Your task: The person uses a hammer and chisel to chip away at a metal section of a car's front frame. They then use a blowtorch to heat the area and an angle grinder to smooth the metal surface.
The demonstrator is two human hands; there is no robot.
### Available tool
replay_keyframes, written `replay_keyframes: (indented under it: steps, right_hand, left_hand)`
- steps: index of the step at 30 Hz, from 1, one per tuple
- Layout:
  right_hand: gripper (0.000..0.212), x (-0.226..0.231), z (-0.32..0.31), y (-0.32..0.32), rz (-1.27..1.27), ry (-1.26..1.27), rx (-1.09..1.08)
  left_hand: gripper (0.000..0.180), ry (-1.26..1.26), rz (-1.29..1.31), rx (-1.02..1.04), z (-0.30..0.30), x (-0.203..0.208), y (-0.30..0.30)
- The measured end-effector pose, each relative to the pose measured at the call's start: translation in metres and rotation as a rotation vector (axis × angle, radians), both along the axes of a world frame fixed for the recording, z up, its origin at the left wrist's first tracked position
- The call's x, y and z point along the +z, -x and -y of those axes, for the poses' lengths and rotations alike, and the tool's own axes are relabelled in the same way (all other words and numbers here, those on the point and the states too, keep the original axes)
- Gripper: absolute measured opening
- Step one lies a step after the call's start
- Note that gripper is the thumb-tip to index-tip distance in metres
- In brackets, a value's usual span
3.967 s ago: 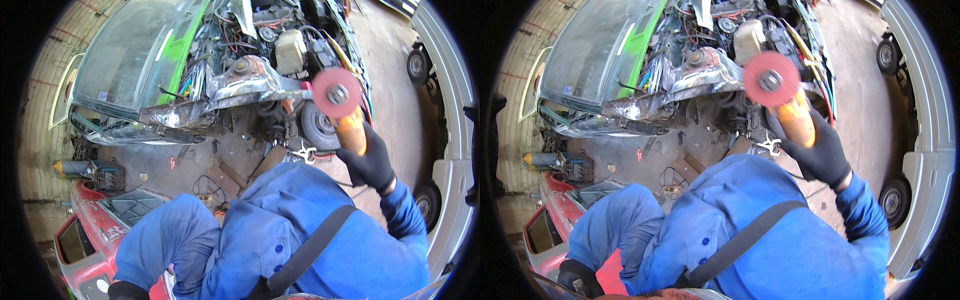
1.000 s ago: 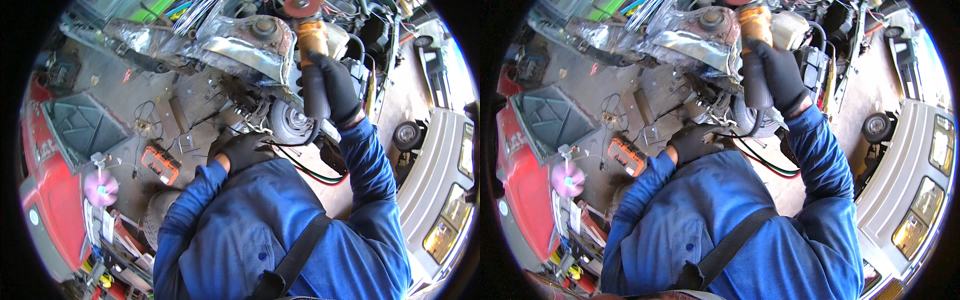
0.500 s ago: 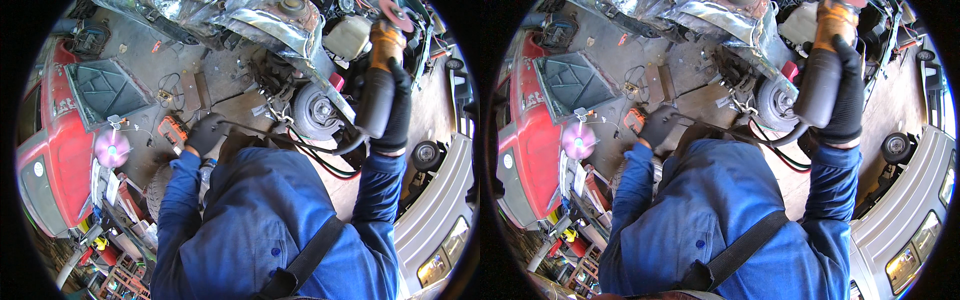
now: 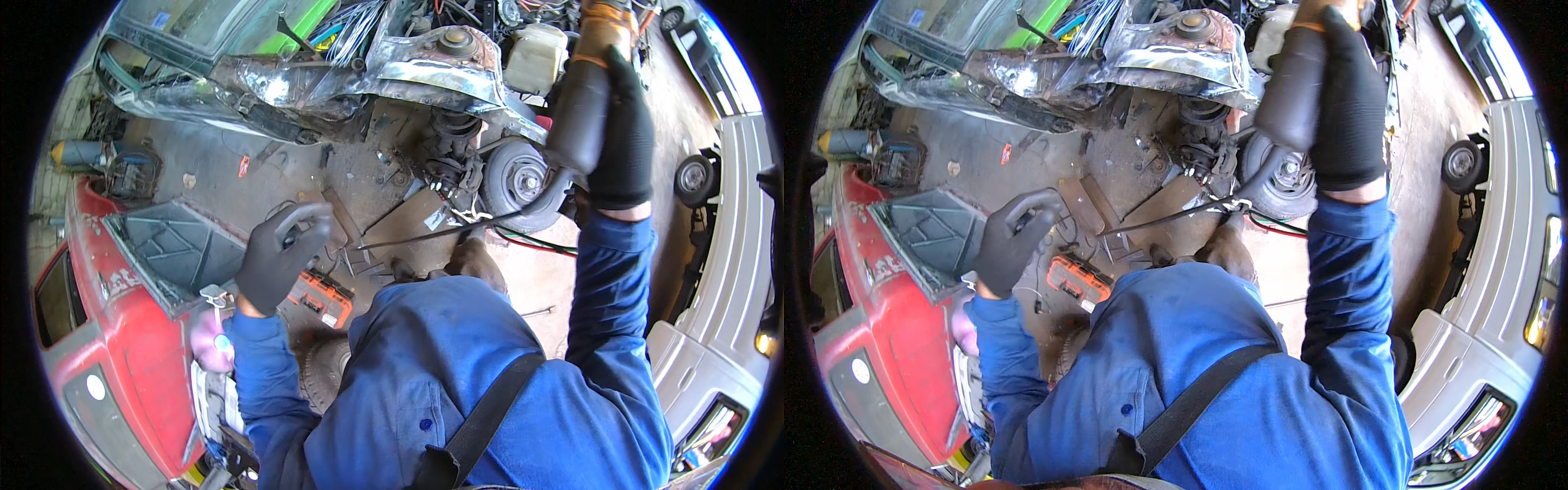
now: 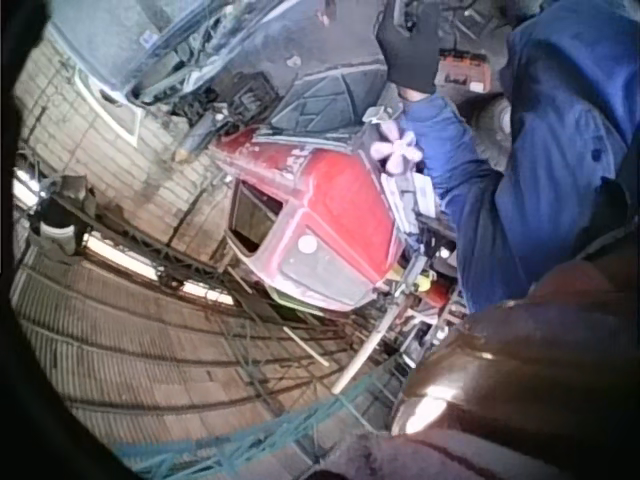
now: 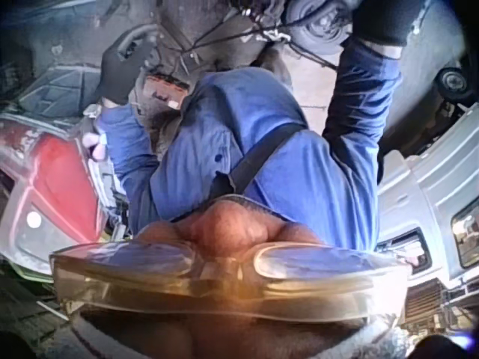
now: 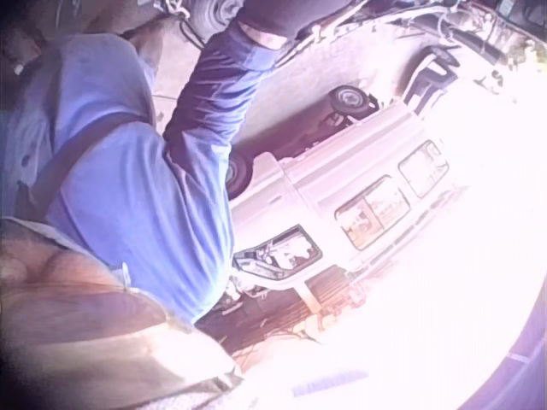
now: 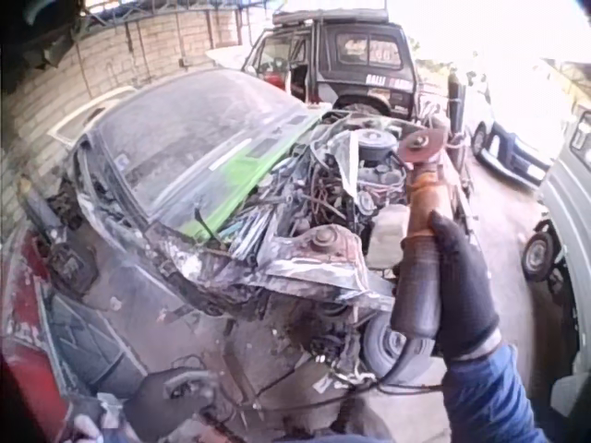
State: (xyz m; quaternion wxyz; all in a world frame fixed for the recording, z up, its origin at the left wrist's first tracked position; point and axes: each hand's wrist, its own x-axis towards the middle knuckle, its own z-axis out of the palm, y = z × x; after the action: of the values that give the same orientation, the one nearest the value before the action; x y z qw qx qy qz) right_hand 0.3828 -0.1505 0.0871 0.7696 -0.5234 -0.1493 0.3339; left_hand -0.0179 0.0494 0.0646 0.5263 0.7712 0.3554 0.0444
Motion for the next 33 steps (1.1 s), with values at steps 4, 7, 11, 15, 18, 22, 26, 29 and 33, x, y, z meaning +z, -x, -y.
replay_keyframes:
  steps: [4,7,11,15,18,22,26,29,33]
  right_hand:
    - [0.051,-0.021,-0.021,0.053,0.86,0.375,-0.299]
    - [0.058,-0.026,-0.041,0.085,0.606,0.238,-0.154]
    - [0.078,-0.034,-0.062,0.111,0.724,0.226,-0.074]
    - [0.074,-0.042,-0.072,0.119,0.978,0.27,-0.077]
    - [0.067,-0.042,-0.076,0.123,1.095,0.126,-0.075]
    - [0.063,-0.043,-0.082,0.13,1.098,0.035,-0.031]
    - [0.058,-0.052,-0.096,0.14,1.193,0.096,-0.029]
    - [0.056,-0.055,-0.115,0.146,1.33,0.272,-0.107]
    - [0.05,-0.05,-0.137,0.155,1.41,0.504,-0.173]
  left_hand:
    - [0.059,0.182,0.183,0.019,0.006,-0.018,-0.055]
    - [0.084,0.286,0.393,-0.055,0.013,-0.027,-0.107]
    - [0.088,0.434,0.296,-0.033,0.015,-0.033,-0.146]
    - [0.09,0.538,0.438,-0.053,0.009,-0.039,-0.16]
    - [0.088,0.623,0.581,0.174,0.011,-0.044,-0.166]
    - [0.085,0.887,0.56,0.163,-0.018,-0.038,-0.169]
    - [0.085,0.799,0.514,0.127,-0.054,-0.034,-0.176]
    - [0.085,0.603,0.468,0.079,-0.072,-0.03,-0.189]
    - [0.07,0.672,0.451,0.022,-0.094,-0.016,-0.203]
